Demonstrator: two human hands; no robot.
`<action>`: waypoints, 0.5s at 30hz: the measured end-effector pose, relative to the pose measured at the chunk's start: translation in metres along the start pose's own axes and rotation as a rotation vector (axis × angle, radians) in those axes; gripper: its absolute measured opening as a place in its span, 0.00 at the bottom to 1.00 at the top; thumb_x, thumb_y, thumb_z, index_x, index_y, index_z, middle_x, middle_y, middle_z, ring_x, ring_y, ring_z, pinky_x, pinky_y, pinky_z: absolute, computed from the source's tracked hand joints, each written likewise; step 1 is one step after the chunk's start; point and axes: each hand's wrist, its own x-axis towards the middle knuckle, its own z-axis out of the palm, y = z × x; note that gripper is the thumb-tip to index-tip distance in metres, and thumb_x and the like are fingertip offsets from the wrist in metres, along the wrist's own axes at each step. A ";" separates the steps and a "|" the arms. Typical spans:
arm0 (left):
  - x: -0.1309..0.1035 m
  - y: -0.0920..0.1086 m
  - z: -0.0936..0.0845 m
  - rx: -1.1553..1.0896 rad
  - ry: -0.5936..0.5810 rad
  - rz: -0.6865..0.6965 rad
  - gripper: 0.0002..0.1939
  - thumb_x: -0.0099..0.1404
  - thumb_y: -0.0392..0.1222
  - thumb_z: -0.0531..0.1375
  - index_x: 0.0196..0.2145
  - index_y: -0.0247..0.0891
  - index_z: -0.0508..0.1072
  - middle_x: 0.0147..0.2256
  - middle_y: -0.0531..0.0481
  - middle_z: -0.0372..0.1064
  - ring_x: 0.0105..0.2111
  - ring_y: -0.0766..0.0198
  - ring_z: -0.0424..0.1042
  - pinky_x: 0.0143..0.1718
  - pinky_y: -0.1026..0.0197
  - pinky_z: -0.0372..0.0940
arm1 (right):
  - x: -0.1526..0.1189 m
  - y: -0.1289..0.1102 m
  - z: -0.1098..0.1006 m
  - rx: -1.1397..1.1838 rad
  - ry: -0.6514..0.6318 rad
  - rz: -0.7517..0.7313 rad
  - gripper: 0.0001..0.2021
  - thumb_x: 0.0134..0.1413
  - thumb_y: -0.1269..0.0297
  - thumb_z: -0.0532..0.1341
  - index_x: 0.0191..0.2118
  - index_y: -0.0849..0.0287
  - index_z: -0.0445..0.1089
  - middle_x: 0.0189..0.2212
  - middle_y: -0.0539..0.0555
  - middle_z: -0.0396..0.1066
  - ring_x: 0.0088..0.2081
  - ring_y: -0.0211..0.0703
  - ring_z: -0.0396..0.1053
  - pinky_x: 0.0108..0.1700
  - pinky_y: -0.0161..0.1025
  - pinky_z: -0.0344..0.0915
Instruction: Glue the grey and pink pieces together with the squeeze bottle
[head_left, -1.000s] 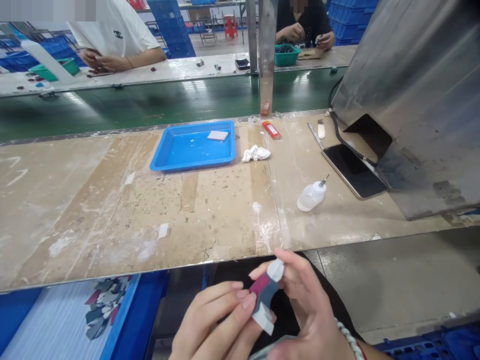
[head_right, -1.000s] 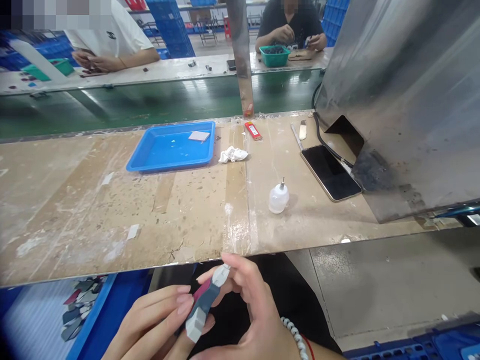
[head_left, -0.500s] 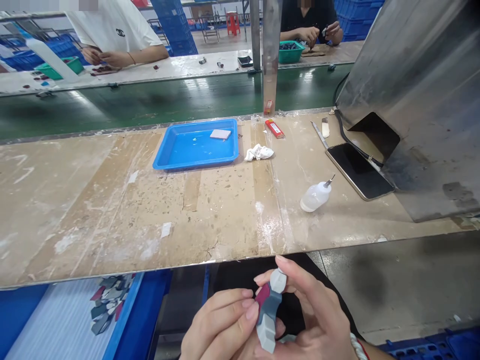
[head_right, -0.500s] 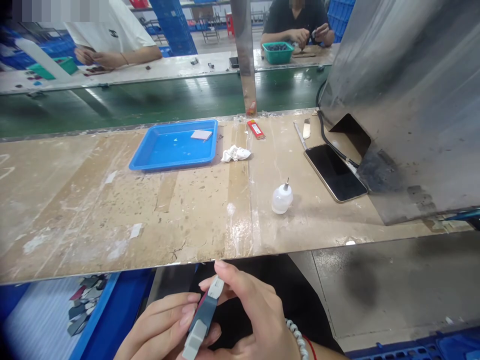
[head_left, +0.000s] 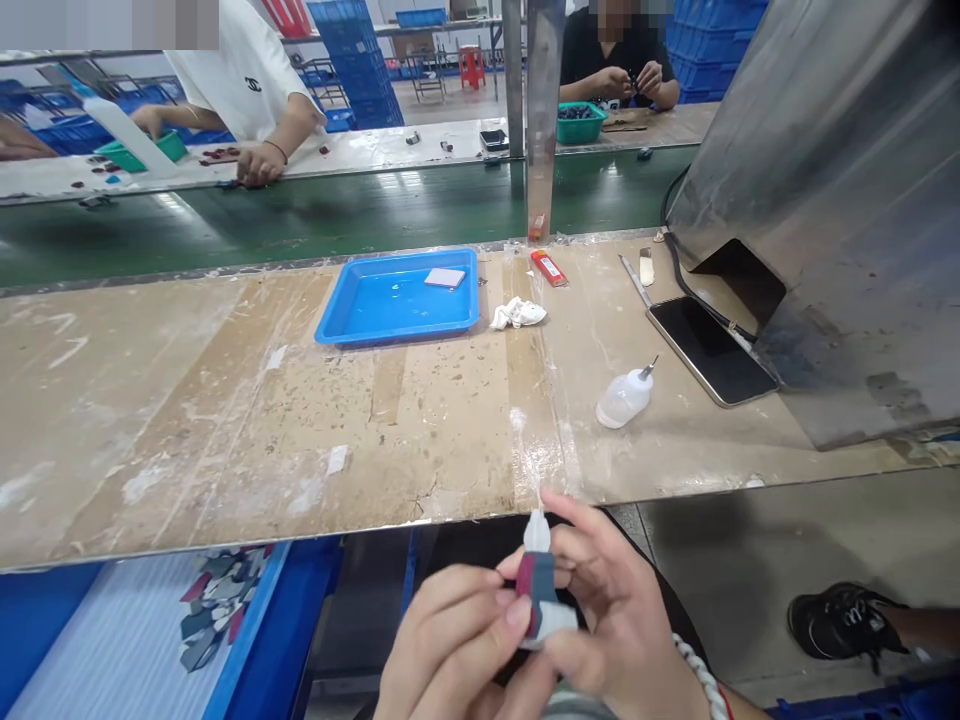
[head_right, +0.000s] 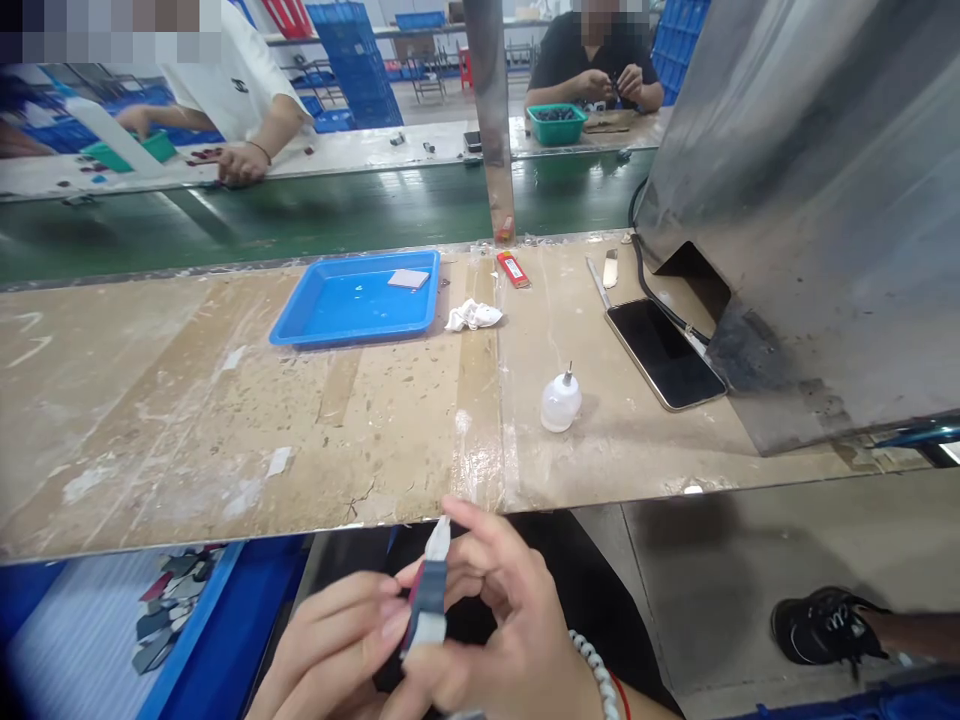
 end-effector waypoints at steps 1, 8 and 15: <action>0.001 -0.001 0.001 0.020 -0.028 -0.030 0.07 0.62 0.36 0.70 0.39 0.34 0.79 0.37 0.47 0.74 0.41 0.55 0.76 0.37 0.56 0.76 | 0.001 0.000 -0.002 0.172 -0.030 0.115 0.28 0.56 0.61 0.70 0.61 0.47 0.67 0.39 0.51 0.80 0.34 0.39 0.79 0.38 0.31 0.76; -0.002 -0.013 0.002 0.013 -0.249 -0.080 0.14 0.68 0.39 0.65 0.51 0.37 0.75 0.48 0.44 0.73 0.54 0.50 0.69 0.54 0.50 0.69 | 0.005 0.001 -0.003 0.439 -0.074 0.442 0.18 0.66 0.51 0.61 0.49 0.60 0.72 0.27 0.53 0.76 0.28 0.39 0.76 0.33 0.33 0.70; 0.000 -0.017 -0.001 0.043 -0.237 -0.076 0.08 0.69 0.38 0.64 0.46 0.36 0.77 0.42 0.46 0.75 0.51 0.53 0.70 0.51 0.53 0.69 | 0.005 0.005 -0.005 0.148 -0.031 0.408 0.17 0.66 0.49 0.61 0.37 0.60 0.73 0.29 0.51 0.71 0.30 0.34 0.70 0.34 0.30 0.68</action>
